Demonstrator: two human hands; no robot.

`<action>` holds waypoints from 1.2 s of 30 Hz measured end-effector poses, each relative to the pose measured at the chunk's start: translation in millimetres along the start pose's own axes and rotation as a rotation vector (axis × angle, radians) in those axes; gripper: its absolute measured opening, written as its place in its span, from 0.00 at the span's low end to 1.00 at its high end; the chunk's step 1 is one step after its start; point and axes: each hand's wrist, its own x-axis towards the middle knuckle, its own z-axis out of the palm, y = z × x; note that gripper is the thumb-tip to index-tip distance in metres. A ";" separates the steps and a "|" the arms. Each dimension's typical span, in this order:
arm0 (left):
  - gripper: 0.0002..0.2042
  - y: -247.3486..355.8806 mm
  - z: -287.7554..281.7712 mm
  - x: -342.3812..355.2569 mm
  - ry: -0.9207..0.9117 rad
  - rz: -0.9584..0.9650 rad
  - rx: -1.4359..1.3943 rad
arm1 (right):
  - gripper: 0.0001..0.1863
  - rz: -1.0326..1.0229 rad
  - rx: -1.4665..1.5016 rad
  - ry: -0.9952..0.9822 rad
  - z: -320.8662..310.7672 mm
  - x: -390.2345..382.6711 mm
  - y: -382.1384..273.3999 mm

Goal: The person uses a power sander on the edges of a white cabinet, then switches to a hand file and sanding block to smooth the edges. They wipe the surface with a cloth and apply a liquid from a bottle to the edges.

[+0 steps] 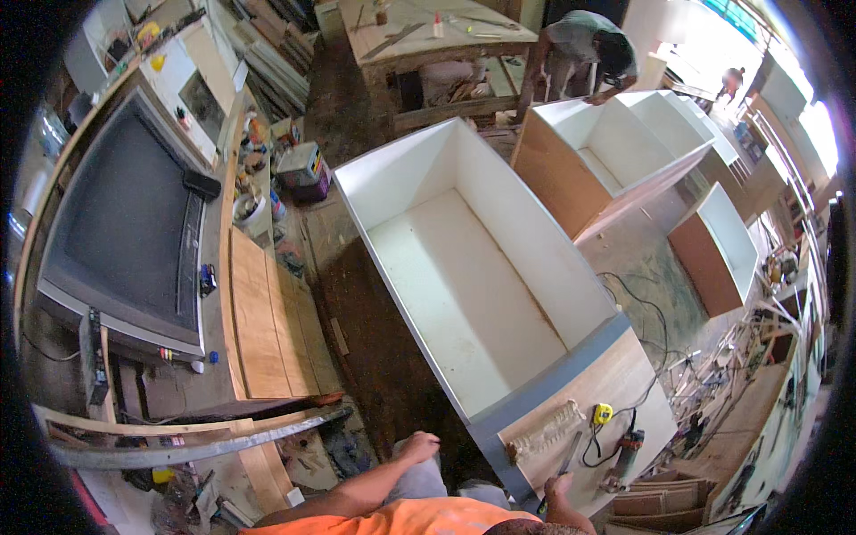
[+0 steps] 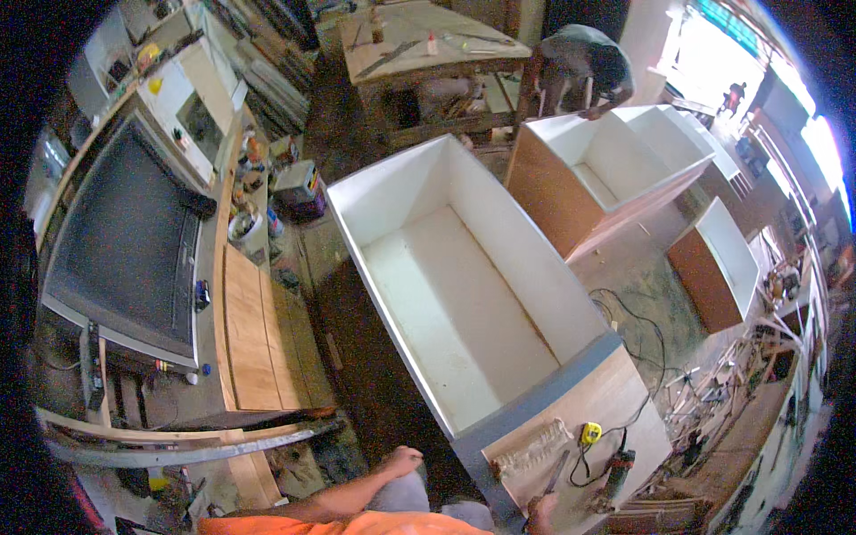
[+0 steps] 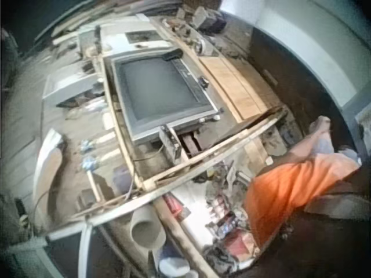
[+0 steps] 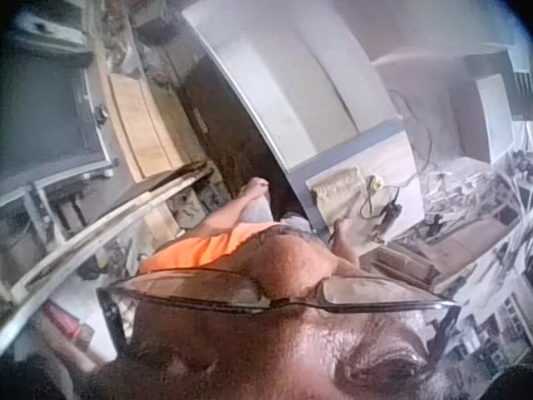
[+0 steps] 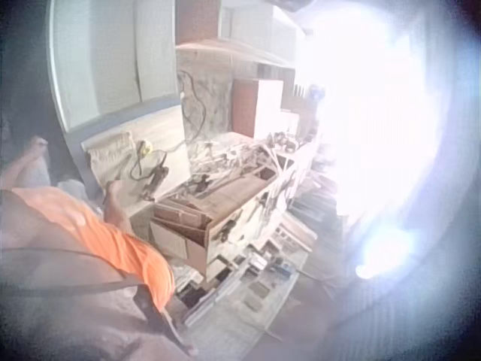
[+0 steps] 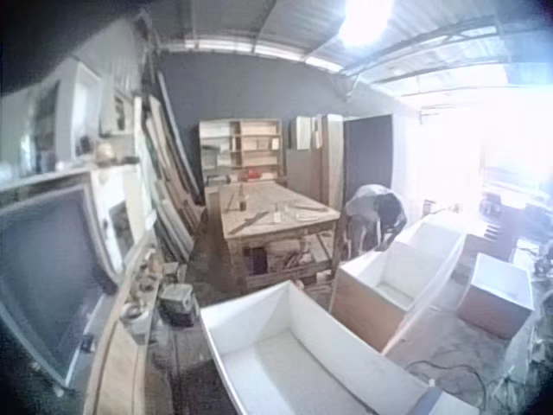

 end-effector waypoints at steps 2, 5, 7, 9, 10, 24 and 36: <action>0.23 -73.4 -7.5 -51.3 0.117 -0.141 0.146 | 0.23 0.095 0.123 -0.108 -80.3 -68.3 -83.9; 0.29 -108.3 -28.0 -76.2 -0.386 -0.386 0.315 | 0.32 -0.259 0.356 0.196 -18.2 -37.7 -1.7; 0.30 -104.2 -34.6 -99.2 -0.514 -0.403 0.310 | 0.34 -0.251 0.388 0.214 -27.4 -60.9 14.3; 0.31 -102.6 -39.6 -123.2 -0.431 -0.433 0.134 | 0.35 -0.105 0.652 -0.127 -81.5 -109.8 -12.2; 0.32 -91.0 -30.9 -117.3 -0.416 -0.407 0.067 | 0.34 -0.144 0.475 -0.109 -64.2 -103.9 16.0; 0.42 70.8 -55.0 -110.6 -0.390 -0.505 0.074 | 0.12 0.243 0.590 -0.487 83.1 -173.3 240.5; 0.40 -57.7 -141.1 -72.9 -0.294 -0.525 -0.369 | 0.12 0.075 0.796 -0.595 96.7 -48.1 98.0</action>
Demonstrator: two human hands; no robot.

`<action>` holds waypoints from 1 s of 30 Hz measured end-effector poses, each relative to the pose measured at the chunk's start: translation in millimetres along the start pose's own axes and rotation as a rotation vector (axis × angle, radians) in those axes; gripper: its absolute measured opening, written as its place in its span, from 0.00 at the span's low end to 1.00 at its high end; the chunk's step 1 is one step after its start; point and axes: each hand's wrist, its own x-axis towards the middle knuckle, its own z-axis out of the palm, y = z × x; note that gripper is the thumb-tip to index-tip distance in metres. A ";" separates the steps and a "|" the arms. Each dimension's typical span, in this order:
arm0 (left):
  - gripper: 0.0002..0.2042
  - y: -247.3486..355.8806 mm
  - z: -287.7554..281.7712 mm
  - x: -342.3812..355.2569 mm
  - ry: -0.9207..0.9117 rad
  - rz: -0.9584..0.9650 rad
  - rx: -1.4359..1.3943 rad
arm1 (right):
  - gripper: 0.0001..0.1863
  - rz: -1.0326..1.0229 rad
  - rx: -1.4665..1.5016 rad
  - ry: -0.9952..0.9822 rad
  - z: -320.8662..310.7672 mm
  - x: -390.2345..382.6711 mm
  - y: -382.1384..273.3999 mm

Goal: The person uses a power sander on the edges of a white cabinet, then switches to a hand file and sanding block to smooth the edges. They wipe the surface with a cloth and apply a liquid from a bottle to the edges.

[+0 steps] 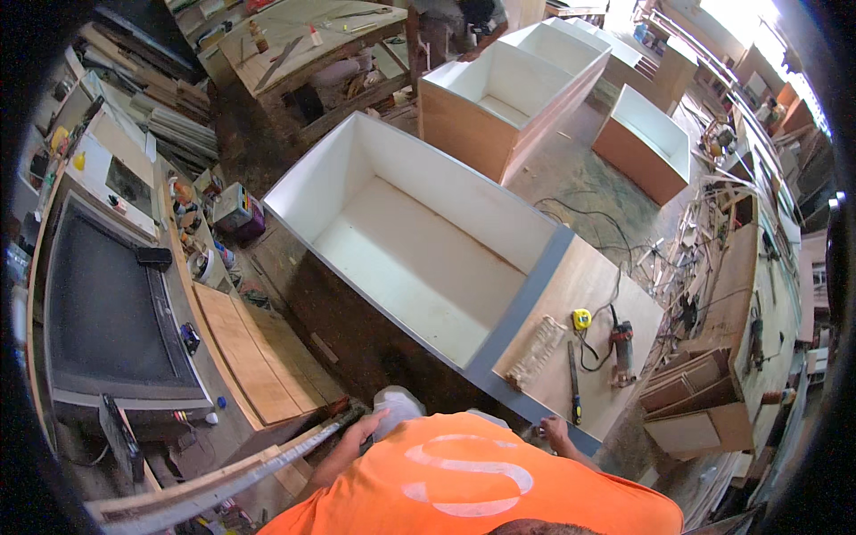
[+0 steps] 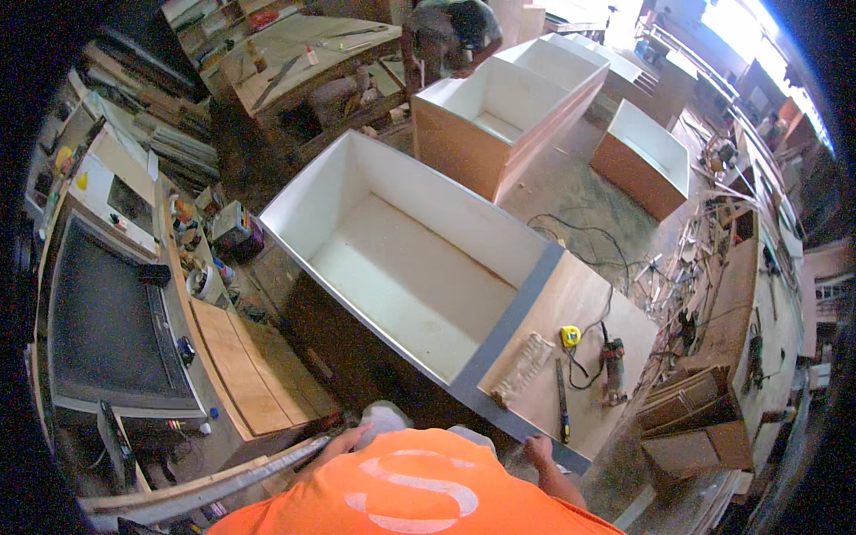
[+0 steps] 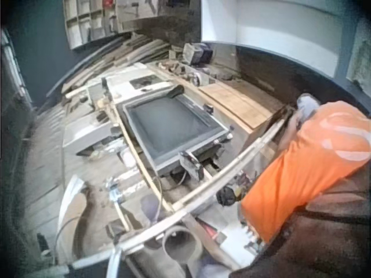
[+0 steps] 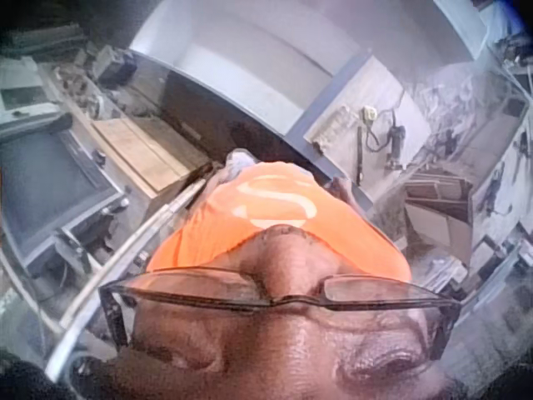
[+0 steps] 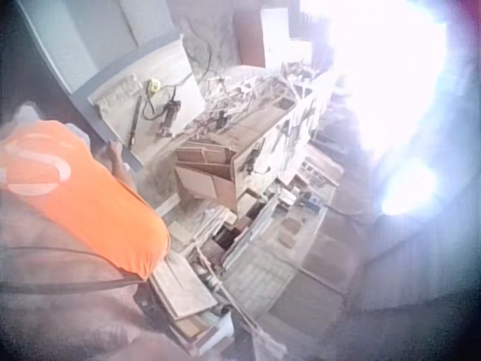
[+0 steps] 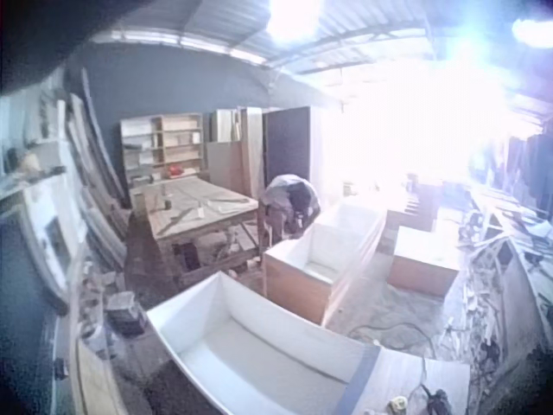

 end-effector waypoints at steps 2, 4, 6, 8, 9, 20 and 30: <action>0.38 13.1 -37.4 -39.3 0.015 -0.038 -0.165 | 0.10 -0.028 0.136 -0.019 65.6 -29.1 -94.3; 0.27 8.9 -74.7 22.0 0.111 0.037 0.021 | 0.13 -0.135 0.203 -0.054 101.5 -35.1 -154.6; 0.17 5.6 -124.6 44.8 0.156 0.129 0.317 | 0.17 -0.239 0.028 -0.070 163.3 -35.1 -206.8; 0.13 -0.9 -165.0 53.2 0.170 0.246 0.058 | 0.16 -0.276 -0.124 -0.052 240.5 -95.7 -300.7; 0.11 4.6 -184.6 53.0 0.147 0.247 -0.128 | 0.15 -0.304 -0.214 -0.055 268.7 -117.5 -333.6; 0.04 89.2 -238.0 84.5 0.084 0.331 -0.353 | 0.25 -0.476 -0.712 -0.023 210.3 43.7 -263.7; 0.05 126.5 -395.1 111.6 0.059 0.088 -0.107 | 0.15 -0.110 -0.166 0.585 313.3 -36.7 -279.0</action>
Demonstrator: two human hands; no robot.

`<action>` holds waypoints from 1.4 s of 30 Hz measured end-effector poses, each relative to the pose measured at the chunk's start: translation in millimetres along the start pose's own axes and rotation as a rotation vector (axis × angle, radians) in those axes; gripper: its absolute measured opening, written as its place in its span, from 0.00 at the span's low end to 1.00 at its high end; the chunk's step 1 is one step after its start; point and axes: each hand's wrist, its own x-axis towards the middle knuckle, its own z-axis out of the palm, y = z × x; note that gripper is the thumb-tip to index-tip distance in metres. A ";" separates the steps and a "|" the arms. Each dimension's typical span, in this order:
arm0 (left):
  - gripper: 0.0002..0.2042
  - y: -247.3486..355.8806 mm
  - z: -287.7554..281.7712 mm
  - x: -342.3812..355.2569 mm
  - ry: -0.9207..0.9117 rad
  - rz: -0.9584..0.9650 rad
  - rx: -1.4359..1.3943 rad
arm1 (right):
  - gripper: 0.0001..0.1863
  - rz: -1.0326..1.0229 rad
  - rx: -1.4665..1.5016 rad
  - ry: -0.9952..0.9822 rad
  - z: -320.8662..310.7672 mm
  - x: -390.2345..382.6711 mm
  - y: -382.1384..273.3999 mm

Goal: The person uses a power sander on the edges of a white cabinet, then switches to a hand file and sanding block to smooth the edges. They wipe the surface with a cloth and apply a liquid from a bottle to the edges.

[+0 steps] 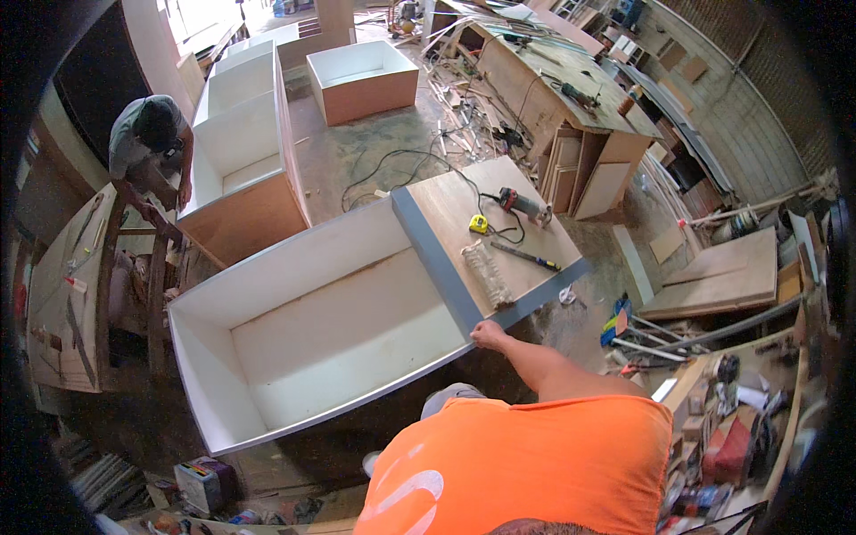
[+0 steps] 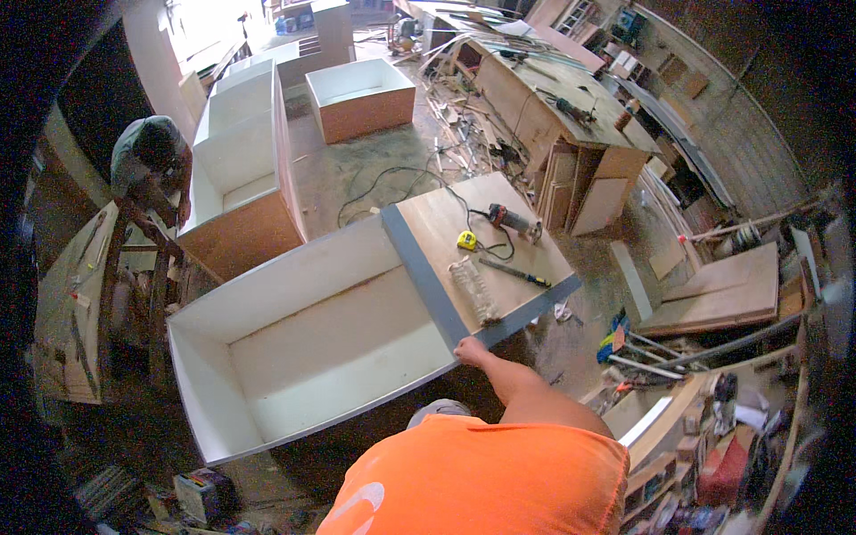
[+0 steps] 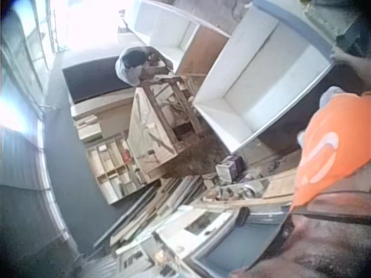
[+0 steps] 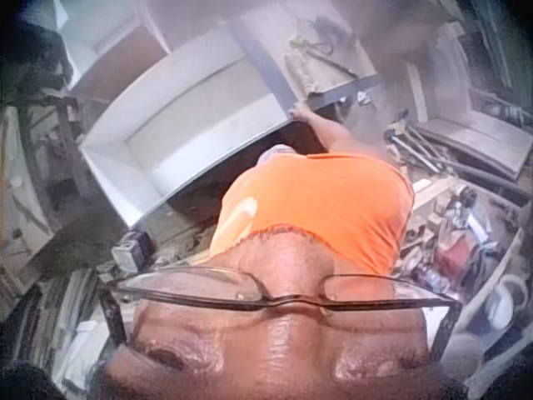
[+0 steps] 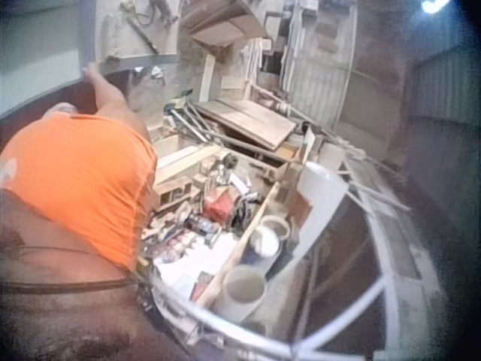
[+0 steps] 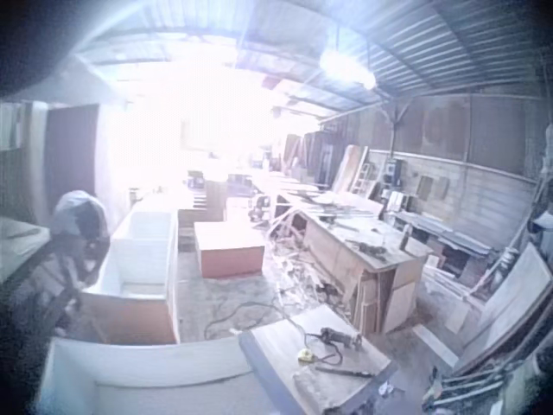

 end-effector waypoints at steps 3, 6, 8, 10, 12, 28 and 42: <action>0.07 44.4 -82.1 21.8 0.054 0.046 -0.042 | 0.16 0.103 -0.153 -0.128 52.9 -86.6 -7.0; 0.09 94.4 -154.8 47.9 0.115 0.134 -0.131 | 0.13 0.471 0.024 -0.415 115.8 -146.4 -31.8; 0.10 122.2 -202.7 58.7 0.182 0.211 -0.208 | 0.10 0.417 0.148 -0.523 127.1 -188.1 -93.4; 0.12 147.4 -226.9 74.4 0.202 0.285 -0.252 | 0.10 0.177 -0.038 -0.503 148.3 -199.7 -102.4; 0.13 158.7 -246.5 84.2 0.206 0.349 -0.305 | 0.10 0.071 -0.038 -0.527 155.8 -193.2 -123.7; 0.15 113.0 -283.4 53.9 0.055 0.110 0.474 | 0.09 0.214 0.522 -0.305 231.4 -86.7 -231.6; 0.14 293.1 -563.4 217.4 0.105 -0.048 0.231 | 0.08 0.318 0.571 -0.480 426.6 -240.2 -427.1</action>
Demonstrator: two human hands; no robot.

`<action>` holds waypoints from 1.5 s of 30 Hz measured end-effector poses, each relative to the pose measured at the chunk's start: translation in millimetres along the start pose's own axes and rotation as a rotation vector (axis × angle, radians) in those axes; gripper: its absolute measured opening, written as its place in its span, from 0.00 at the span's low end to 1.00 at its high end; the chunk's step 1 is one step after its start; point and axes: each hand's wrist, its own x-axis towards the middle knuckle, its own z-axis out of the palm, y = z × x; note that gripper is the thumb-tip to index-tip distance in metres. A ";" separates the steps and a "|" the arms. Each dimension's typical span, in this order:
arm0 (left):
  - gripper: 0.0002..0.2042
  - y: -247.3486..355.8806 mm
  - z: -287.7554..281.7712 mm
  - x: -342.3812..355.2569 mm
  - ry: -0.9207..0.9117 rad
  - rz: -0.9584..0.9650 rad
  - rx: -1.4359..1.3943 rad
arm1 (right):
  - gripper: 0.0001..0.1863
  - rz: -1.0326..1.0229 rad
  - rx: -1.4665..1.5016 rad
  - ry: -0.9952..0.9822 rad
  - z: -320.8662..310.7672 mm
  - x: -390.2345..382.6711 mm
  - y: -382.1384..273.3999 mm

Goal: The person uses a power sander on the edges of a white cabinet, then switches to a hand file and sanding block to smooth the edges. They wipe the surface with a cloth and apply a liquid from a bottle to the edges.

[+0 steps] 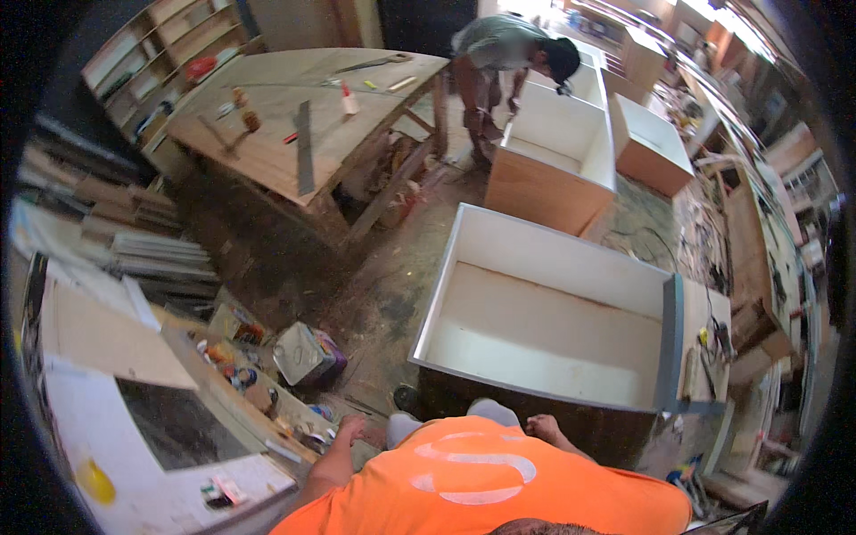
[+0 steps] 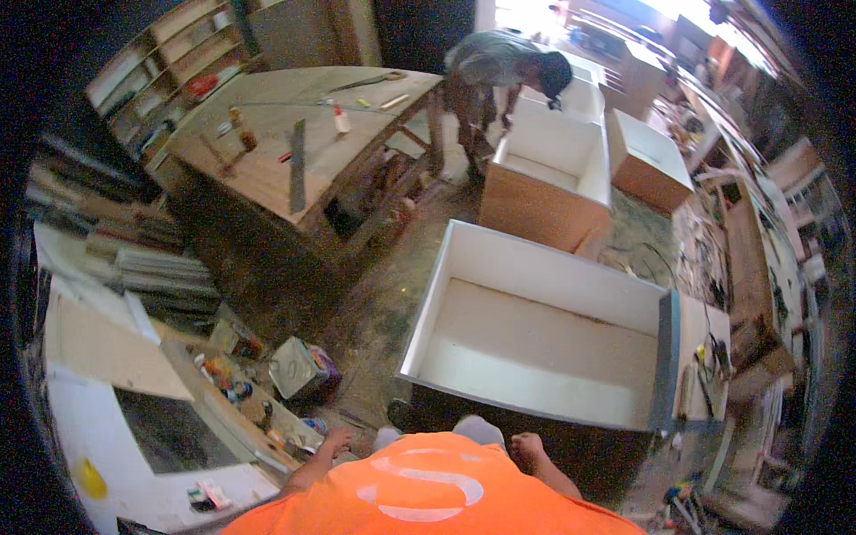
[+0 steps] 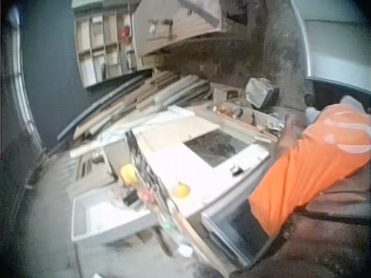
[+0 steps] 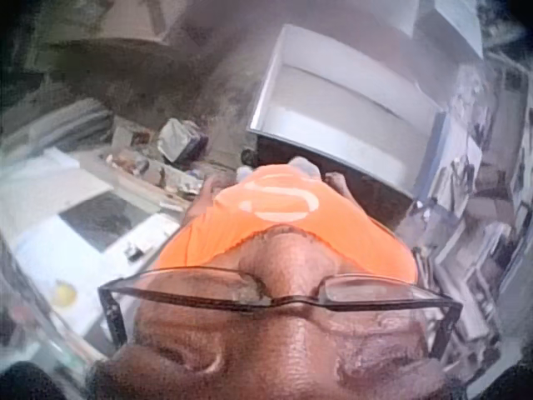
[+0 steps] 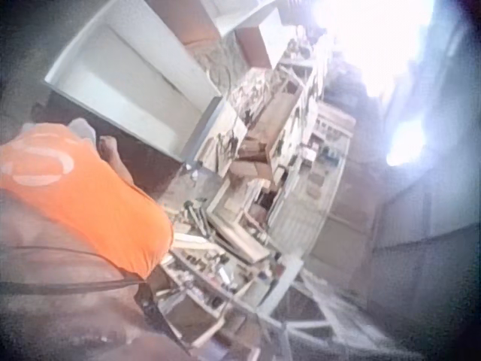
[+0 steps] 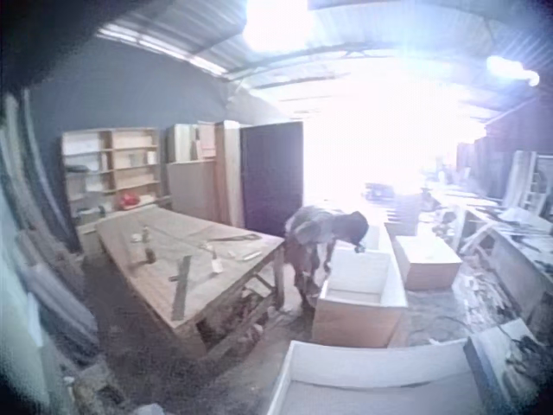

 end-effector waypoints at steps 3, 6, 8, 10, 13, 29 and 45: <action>0.15 37.0 -55.6 14.6 0.109 0.017 -0.026 | 0.10 0.004 -0.068 0.075 30.5 -5.5 -11.5; 0.15 98.7 -66.4 6.9 0.139 0.194 0.052 | 0.08 0.009 -0.113 0.115 18.5 -2.1 -20.4; 0.16 128.1 -67.4 -0.6 0.168 0.223 -0.076 | 0.07 0.042 -0.024 0.166 17.9 6.6 -22.8; 0.17 132.2 -55.2 -8.9 0.160 0.342 -0.007 | 0.07 0.156 0.203 0.118 18.2 11.5 -42.6; 0.25 141.3 -14.6 -15.5 0.102 0.469 0.266 | 0.09 0.061 0.164 0.236 14.2 50.7 -21.1; 0.20 396.8 -88.1 132.5 -0.507 1.321 1.420 | 0.13 0.215 0.316 0.429 199.1 134.1 86.2; 0.23 751.3 -85.0 3.8 -0.252 0.980 0.457 | 0.07 0.304 0.780 0.598 298.3 105.6 -14.6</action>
